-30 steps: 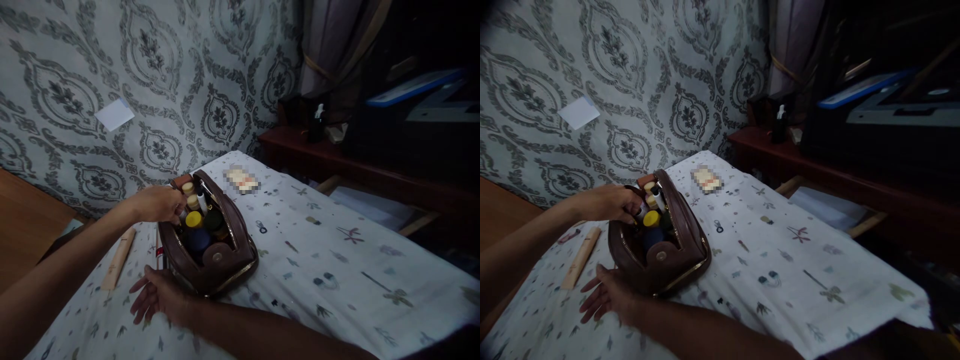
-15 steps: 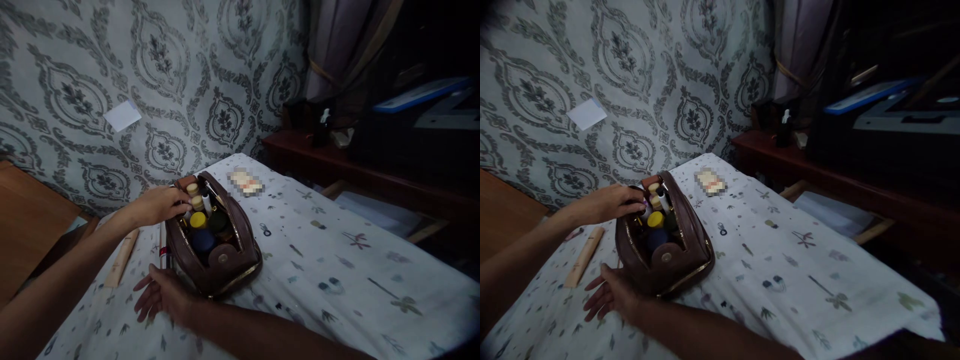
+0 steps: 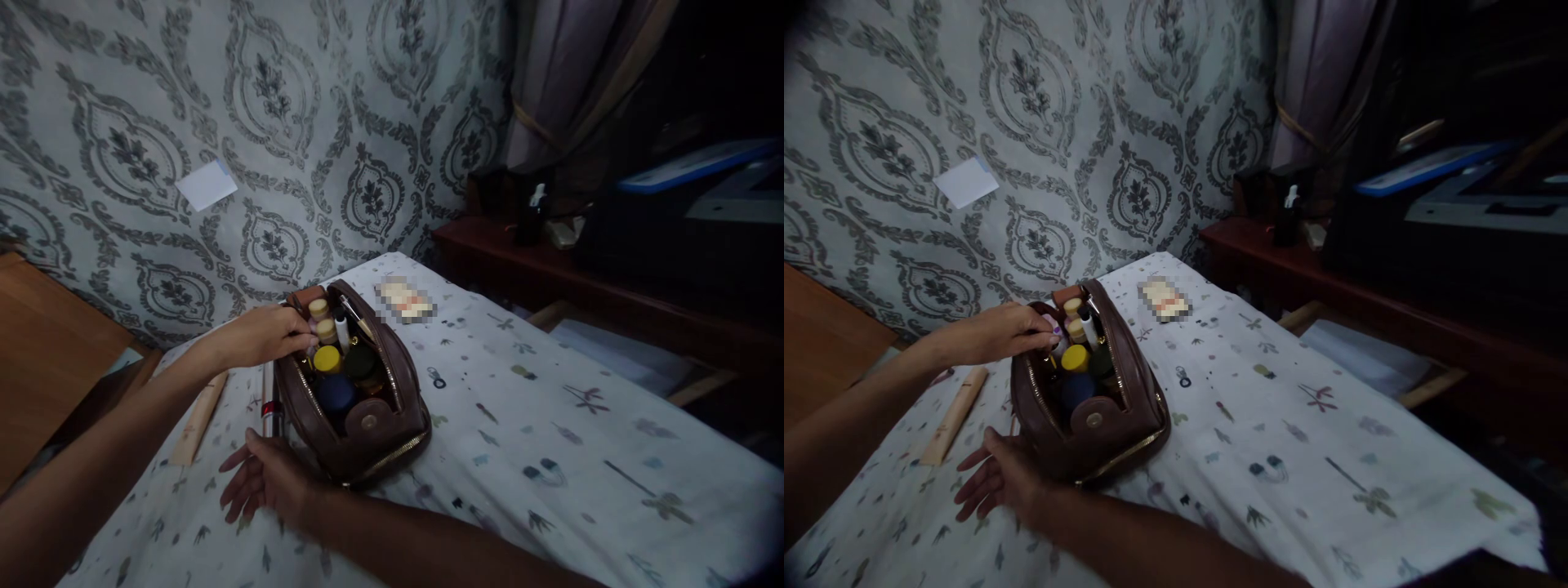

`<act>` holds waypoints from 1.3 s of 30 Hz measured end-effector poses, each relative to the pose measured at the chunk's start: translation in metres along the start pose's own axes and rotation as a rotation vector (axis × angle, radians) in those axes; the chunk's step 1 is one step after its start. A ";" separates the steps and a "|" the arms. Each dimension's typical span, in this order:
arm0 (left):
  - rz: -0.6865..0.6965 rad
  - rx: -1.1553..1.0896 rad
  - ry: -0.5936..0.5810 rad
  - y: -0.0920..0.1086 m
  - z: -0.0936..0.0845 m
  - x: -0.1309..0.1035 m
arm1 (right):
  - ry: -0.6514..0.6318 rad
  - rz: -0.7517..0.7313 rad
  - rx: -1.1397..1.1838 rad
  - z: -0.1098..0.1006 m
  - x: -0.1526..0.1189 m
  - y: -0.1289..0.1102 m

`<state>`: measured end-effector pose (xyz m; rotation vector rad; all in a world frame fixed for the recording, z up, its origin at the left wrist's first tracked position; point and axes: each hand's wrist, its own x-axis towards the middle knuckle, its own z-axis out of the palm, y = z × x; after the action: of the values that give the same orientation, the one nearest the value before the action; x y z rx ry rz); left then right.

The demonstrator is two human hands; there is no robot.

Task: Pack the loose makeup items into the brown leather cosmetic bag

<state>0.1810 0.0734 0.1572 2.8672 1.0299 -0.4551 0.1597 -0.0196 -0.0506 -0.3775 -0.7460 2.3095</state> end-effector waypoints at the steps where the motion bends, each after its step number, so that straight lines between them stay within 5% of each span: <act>1: 0.006 -0.005 0.000 0.000 0.000 0.000 | 0.001 -0.007 0.000 0.000 0.000 0.001; 12: -0.083 -0.014 0.160 0.006 0.002 -0.006 | 0.021 -0.038 0.017 0.001 -0.002 0.003; 19: -0.110 -0.175 0.655 0.005 0.016 -0.022 | 0.026 -0.020 0.028 -0.003 0.002 0.007; 23: -0.239 -0.322 0.869 -0.001 0.032 -0.044 | 0.050 -0.008 0.019 -0.002 0.003 0.006; 28: -0.451 -0.476 0.949 -0.011 0.072 -0.078 | 0.060 0.016 0.008 0.003 -0.002 0.001; 39: -0.695 -0.651 0.978 -0.028 0.209 -0.120 | 0.108 0.028 0.000 0.009 -0.014 -0.011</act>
<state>0.0227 -0.0111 -0.0056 1.9809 1.8165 1.1682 0.1719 -0.0264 -0.0361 -0.5112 -0.6911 2.2955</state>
